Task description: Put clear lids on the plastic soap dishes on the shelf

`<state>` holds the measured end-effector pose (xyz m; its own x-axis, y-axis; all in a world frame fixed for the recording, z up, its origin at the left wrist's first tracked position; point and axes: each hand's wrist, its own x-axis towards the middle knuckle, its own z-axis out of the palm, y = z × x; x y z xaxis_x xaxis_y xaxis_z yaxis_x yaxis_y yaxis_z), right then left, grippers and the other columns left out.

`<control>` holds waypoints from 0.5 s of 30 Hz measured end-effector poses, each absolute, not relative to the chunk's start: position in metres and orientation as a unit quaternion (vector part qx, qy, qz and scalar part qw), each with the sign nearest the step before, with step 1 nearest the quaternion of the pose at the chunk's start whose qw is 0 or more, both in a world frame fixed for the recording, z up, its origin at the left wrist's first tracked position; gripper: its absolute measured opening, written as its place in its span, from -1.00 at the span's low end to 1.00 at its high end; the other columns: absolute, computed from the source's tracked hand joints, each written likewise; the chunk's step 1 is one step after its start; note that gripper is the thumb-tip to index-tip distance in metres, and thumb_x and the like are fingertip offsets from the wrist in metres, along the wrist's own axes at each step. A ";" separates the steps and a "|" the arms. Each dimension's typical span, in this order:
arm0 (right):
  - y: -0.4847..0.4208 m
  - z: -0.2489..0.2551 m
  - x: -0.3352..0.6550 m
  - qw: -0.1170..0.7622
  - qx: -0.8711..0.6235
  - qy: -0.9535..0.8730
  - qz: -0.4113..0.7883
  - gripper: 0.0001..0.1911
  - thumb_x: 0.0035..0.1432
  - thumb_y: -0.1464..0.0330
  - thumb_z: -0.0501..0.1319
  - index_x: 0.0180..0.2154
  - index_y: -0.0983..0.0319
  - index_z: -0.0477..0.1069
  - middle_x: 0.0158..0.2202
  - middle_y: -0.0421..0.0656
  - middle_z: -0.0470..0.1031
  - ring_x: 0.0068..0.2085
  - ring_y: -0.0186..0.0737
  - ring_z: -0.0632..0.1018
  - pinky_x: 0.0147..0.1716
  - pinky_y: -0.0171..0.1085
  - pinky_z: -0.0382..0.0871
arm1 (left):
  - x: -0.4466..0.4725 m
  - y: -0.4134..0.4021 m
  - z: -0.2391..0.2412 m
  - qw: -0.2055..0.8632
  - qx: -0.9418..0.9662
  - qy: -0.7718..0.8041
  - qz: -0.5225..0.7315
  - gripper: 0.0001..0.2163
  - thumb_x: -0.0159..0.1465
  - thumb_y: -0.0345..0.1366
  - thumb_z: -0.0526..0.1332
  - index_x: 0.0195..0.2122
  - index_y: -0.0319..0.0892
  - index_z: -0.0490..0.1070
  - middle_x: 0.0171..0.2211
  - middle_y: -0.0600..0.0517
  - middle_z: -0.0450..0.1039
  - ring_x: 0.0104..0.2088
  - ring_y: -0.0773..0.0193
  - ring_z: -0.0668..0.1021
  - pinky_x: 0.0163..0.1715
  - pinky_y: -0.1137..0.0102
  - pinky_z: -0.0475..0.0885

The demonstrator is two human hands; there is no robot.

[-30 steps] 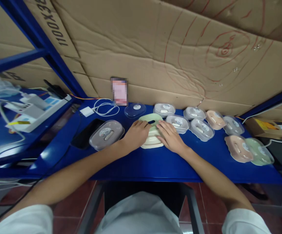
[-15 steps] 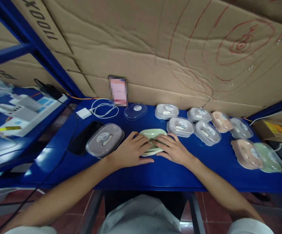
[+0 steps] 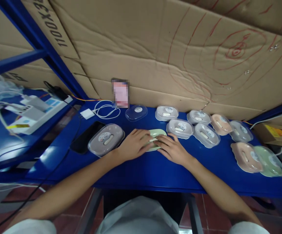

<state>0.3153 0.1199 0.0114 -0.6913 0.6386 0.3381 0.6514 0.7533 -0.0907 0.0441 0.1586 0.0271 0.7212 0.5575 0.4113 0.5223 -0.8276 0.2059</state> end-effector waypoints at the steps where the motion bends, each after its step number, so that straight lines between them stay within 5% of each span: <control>1: 0.120 0.012 0.315 0.178 -0.352 -0.919 -0.018 -0.64 0.54 0.28 0.15 0.26 0.12 0.48 0.26 -0.02 0.57 0.33 -0.01 0.52 0.38 0.10 0.21 | 0.047 0.164 0.027 0.041 0.910 0.331 0.248 -0.69 0.58 -0.15 0.07 0.16 -0.13 0.51 0.16 -0.17 0.54 0.16 0.03 0.57 0.13 0.13 0.46; 6: 0.117 0.016 0.314 0.187 -0.343 -0.920 -0.022 -0.64 0.54 0.24 0.16 0.24 0.16 0.49 0.25 -0.01 0.58 0.30 -0.01 0.53 0.33 0.06 0.26 | 0.063 0.190 0.020 0.039 0.838 0.494 0.231 -0.50 0.56 -0.12 0.05 0.44 -0.24 0.26 0.47 -0.37 0.20 0.47 -0.25 0.30 0.35 -0.20 0.31; 10: 0.117 0.019 0.315 0.186 -0.337 -0.923 -0.025 -0.66 0.55 0.24 0.15 0.23 0.16 0.50 0.24 -0.02 0.58 0.29 -0.03 0.54 0.27 0.01 0.34 | 0.069 0.189 0.020 -0.014 0.815 0.548 0.188 -0.48 0.55 -0.11 0.07 0.44 -0.27 0.28 0.39 -0.44 0.32 0.44 -0.44 0.31 0.31 -0.58 0.03; 15: 0.117 0.023 0.321 0.184 -0.332 -0.925 -0.015 -0.66 0.52 0.21 0.19 0.19 0.17 0.51 0.21 -0.02 0.60 0.26 -0.02 0.56 0.21 0.00 0.38 | 0.060 0.175 0.032 -0.028 0.830 0.532 0.167 -0.58 0.52 -0.28 0.09 0.36 -0.21 0.36 0.13 -0.30 0.57 0.15 -0.24 0.59 0.29 -0.36 0.30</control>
